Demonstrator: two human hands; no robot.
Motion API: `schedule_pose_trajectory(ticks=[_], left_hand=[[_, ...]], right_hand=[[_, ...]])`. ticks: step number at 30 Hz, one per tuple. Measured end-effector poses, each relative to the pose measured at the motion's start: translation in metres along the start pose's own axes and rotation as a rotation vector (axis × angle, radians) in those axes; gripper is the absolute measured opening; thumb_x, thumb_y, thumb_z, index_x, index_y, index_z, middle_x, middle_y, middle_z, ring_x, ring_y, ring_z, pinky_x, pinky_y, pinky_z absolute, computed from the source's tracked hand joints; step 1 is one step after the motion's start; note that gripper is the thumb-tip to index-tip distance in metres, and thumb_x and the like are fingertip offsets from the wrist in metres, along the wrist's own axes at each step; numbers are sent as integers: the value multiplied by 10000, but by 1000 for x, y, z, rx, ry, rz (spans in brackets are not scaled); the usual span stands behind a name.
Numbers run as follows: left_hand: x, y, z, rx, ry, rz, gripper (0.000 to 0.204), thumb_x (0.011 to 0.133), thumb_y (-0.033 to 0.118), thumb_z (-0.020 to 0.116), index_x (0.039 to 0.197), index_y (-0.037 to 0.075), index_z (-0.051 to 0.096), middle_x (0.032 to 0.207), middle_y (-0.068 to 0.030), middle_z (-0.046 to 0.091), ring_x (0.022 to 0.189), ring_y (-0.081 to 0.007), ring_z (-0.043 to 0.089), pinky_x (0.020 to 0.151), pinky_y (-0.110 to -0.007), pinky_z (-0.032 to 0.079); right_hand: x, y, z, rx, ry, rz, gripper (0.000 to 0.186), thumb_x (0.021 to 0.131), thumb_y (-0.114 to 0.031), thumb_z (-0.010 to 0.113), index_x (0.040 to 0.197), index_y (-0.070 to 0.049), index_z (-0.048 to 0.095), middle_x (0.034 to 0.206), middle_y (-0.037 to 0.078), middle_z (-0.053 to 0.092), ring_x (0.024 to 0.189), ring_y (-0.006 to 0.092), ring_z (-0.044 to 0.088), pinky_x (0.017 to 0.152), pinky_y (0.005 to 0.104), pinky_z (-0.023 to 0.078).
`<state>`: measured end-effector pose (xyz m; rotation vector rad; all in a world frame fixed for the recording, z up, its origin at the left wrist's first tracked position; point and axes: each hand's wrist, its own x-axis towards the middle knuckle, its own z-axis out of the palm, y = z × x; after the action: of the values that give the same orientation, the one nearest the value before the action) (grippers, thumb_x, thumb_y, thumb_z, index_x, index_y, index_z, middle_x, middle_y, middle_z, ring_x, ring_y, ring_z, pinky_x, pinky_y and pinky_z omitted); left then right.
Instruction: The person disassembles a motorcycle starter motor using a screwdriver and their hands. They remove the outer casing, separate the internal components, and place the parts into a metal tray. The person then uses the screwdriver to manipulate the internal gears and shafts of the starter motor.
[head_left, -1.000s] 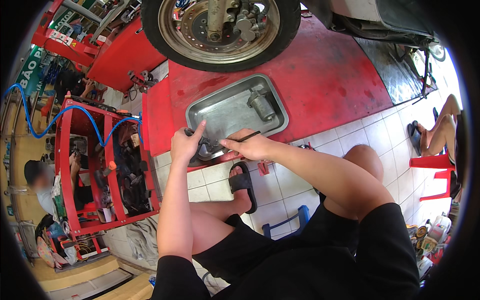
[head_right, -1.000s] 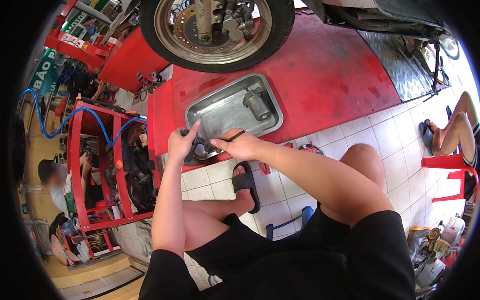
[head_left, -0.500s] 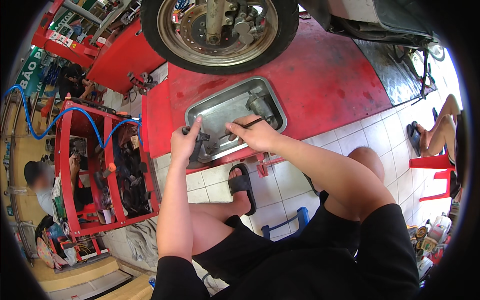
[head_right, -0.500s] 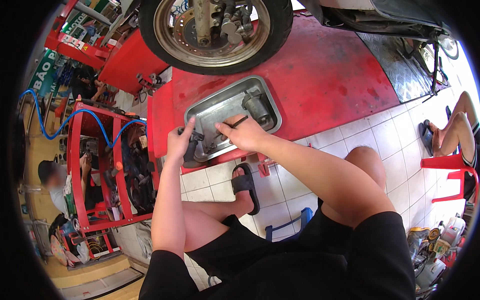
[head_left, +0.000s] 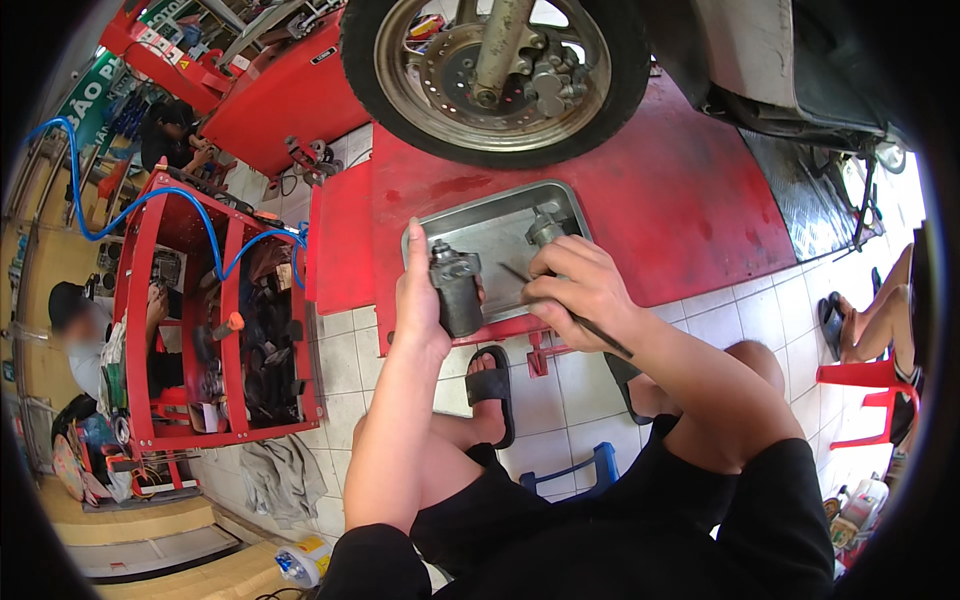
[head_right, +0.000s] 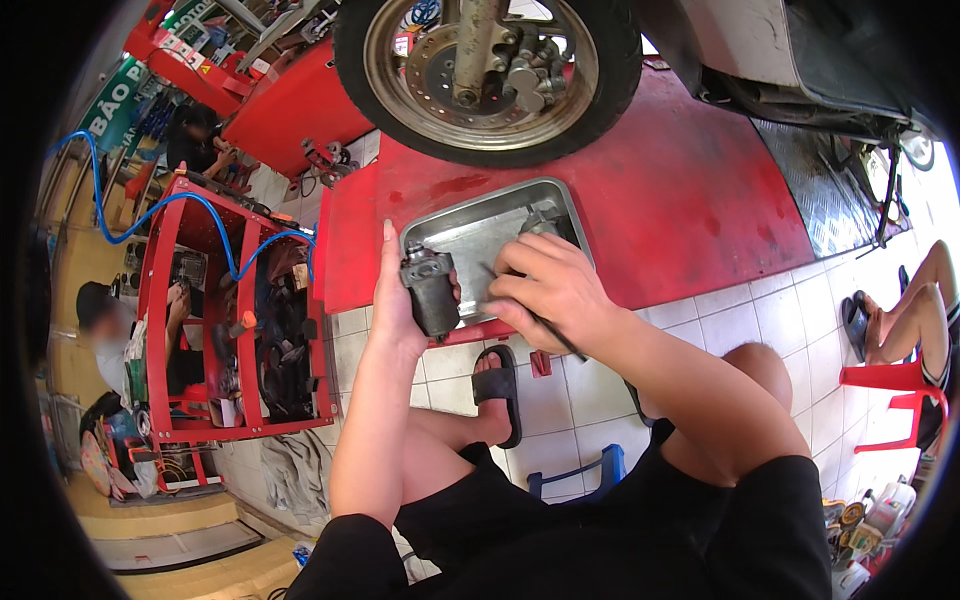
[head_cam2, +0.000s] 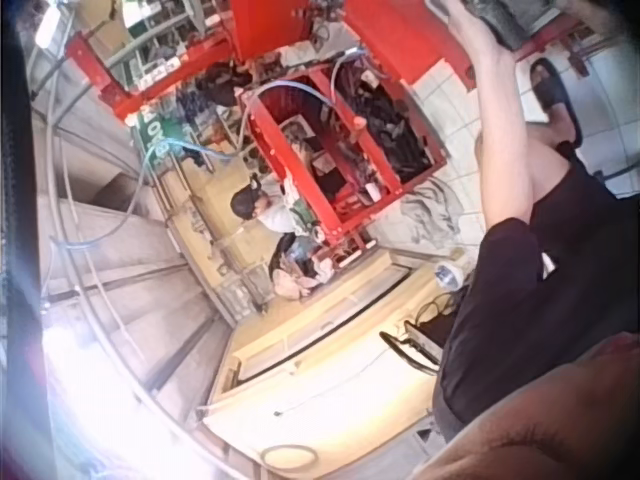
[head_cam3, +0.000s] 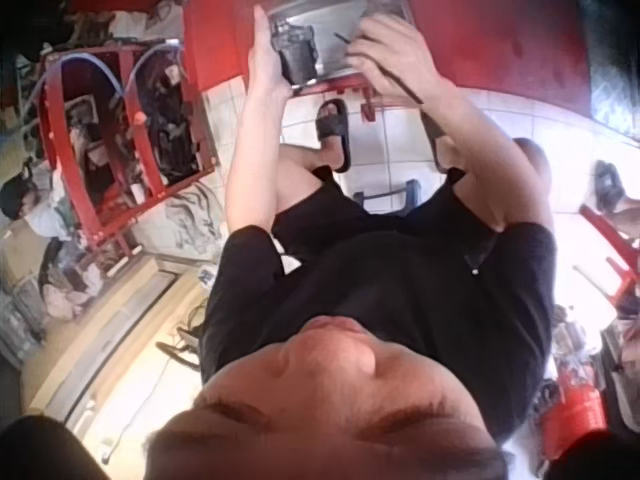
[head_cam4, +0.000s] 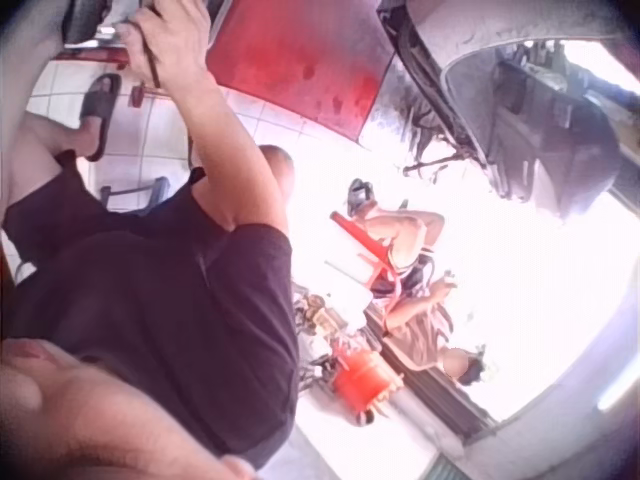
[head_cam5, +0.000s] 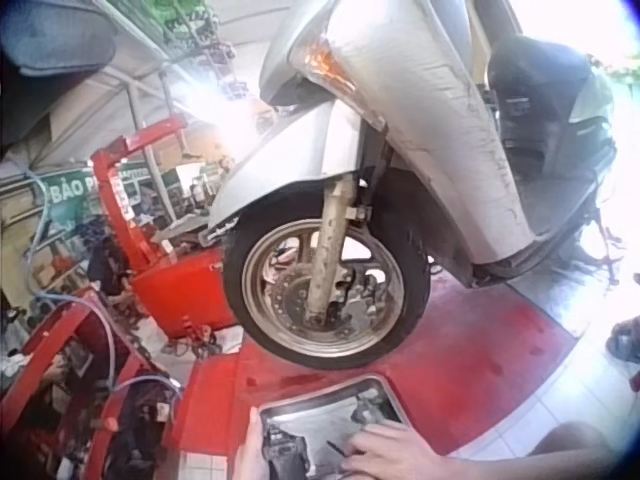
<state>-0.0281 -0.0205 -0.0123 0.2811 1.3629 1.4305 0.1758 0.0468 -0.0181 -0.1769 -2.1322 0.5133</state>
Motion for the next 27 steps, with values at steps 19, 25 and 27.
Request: schedule_pose_trajectory(ticks=[19, 25, 27], left_hand=[[0, -34, 14, 566, -575, 568, 1009, 853, 855, 315, 1301, -30, 506, 1180, -134, 599, 1139, -205, 539, 989, -344, 420], [-5, -35, 19, 478, -508, 403, 1005, 843, 859, 283, 1308, -8, 487, 964, -93, 663, 870, -137, 650, 745, -264, 526], [3, -33, 11, 504, -540, 328, 1022, 838, 857, 230, 1361, 9, 458, 1069, -106, 652, 947, -154, 657, 788, -280, 559]], right_hand=[[-6, -11, -22, 93, -299, 337, 998, 630, -410, 896, 1429, -26, 436, 1211, 204, 607, 1034, 405, 623, 838, 450, 534], [3, -14, -21, 246, -292, 581, 913, 643, -306, 886, 1396, -9, 465, 1170, 245, 666, 1080, 415, 639, 904, 429, 529], [6, -15, -21, 281, -259, 616, 890, 636, -287, 886, 1372, 12, 484, 1159, 247, 670, 1077, 407, 645, 917, 422, 527]])
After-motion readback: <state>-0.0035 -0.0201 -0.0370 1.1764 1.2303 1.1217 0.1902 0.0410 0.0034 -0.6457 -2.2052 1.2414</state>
